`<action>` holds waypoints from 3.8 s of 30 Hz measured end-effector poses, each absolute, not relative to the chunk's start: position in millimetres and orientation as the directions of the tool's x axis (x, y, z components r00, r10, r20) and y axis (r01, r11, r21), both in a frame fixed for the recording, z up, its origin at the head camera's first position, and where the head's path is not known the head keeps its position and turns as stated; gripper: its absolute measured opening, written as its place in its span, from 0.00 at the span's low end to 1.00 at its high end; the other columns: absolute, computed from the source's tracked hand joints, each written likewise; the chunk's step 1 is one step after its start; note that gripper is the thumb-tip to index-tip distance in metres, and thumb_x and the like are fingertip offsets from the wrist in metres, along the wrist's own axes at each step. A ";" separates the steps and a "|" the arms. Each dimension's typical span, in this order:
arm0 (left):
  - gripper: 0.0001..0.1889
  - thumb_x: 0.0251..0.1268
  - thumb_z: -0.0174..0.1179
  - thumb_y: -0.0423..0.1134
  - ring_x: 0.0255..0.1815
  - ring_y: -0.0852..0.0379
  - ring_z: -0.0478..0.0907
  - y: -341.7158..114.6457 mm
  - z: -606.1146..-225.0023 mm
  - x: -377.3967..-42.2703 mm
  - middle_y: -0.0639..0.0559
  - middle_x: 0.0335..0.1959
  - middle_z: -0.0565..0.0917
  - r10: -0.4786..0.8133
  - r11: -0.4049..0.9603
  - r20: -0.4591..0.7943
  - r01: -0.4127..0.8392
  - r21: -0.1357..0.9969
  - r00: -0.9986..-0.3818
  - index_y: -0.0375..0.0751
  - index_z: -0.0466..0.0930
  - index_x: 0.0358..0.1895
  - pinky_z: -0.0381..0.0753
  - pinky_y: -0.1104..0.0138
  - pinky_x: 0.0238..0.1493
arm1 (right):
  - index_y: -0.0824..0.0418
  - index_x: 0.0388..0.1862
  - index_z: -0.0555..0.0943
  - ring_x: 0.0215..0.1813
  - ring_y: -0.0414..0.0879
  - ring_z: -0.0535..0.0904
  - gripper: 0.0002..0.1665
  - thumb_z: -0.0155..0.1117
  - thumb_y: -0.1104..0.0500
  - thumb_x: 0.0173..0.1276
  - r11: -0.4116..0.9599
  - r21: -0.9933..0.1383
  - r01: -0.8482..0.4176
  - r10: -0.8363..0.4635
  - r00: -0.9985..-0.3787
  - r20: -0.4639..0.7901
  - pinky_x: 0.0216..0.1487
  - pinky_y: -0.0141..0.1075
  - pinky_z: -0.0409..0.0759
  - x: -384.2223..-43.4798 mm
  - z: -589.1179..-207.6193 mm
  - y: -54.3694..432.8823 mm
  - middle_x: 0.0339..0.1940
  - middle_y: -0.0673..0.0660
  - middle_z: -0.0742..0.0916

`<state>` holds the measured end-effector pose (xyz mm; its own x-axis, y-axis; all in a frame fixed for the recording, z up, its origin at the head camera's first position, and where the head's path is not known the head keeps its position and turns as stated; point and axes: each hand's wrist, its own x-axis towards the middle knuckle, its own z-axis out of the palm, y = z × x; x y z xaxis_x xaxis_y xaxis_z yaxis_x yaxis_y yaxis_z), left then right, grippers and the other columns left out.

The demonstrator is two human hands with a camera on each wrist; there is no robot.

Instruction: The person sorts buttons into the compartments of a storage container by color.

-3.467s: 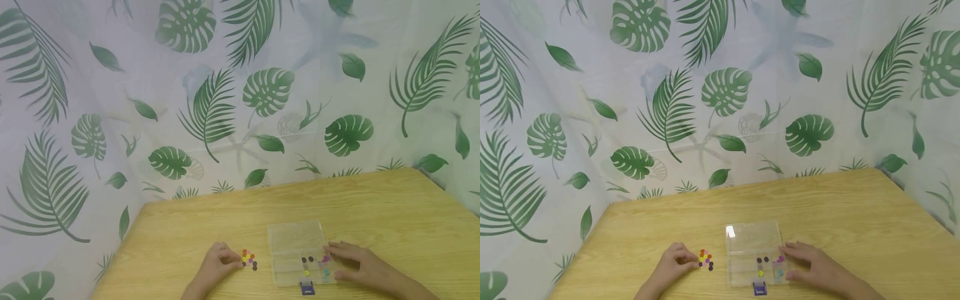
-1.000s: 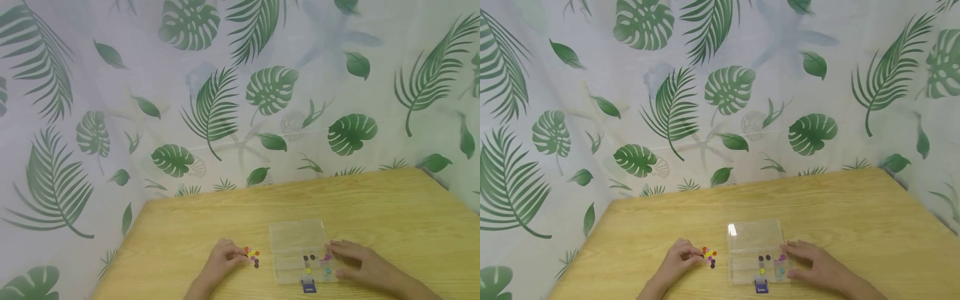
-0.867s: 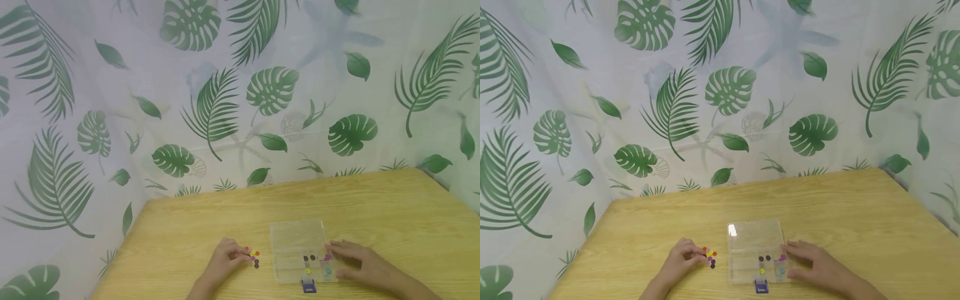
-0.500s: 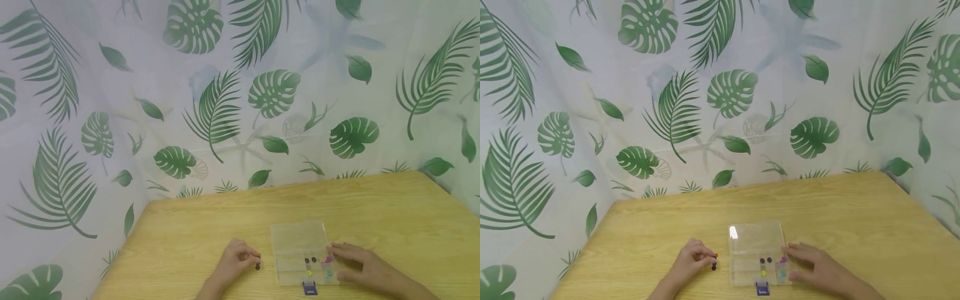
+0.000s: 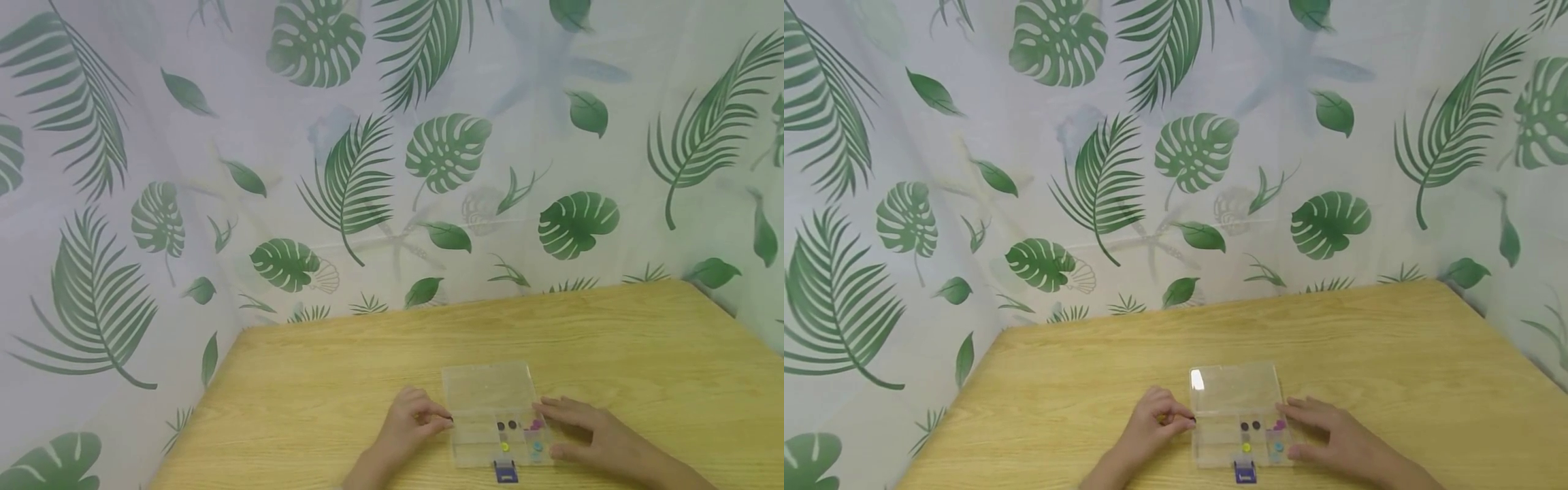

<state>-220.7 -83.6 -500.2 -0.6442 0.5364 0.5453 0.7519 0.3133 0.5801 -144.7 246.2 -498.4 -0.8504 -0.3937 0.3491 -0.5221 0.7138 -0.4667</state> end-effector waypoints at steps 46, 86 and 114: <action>0.10 0.43 0.72 0.40 0.29 0.66 0.60 -12.6 -484.8 -214.5 0.60 0.18 0.69 0.552 0.276 0.728 0.913 0.301 -0.407 0.46 0.87 0.32 0.61 0.83 0.35 | 0.46 0.66 0.72 0.59 0.69 0.70 0.33 0.67 0.48 0.61 0.675 -0.549 -0.494 -0.405 -0.869 0.284 0.48 0.61 0.74 -143.0 -491.3 245.9 0.62 0.62 0.77; 0.09 0.49 0.70 0.43 0.34 0.69 0.63 -124.1 -507.0 -212.4 0.65 0.22 0.71 0.500 0.410 0.582 0.768 0.493 -0.641 0.48 0.87 0.36 0.67 0.75 0.37 | 0.46 0.65 0.73 0.64 0.25 0.59 0.31 0.67 0.51 0.62 0.639 -0.553 -0.534 -0.413 -0.845 0.338 0.54 0.30 0.72 -145.0 -508.5 250.0 0.62 0.60 0.78; 0.12 0.49 0.67 0.52 0.31 0.70 0.57 -138.1 -510.1 -215.9 0.64 0.22 0.68 0.574 0.465 0.367 0.660 0.590 -0.732 0.52 0.88 0.35 0.62 0.77 0.34 | 0.44 0.66 0.72 0.65 0.31 0.63 0.32 0.67 0.50 0.61 0.672 -0.526 -0.521 -0.406 -0.854 0.326 0.54 0.34 0.74 -145.1 -507.8 250.0 0.63 0.56 0.78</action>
<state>-215.9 -138.1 -510.1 -0.7321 0.5740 0.3669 0.6602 0.4650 0.5899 -145.1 250.0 -507.8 -0.8537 -0.4057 0.3264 -0.5207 0.6725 -0.5260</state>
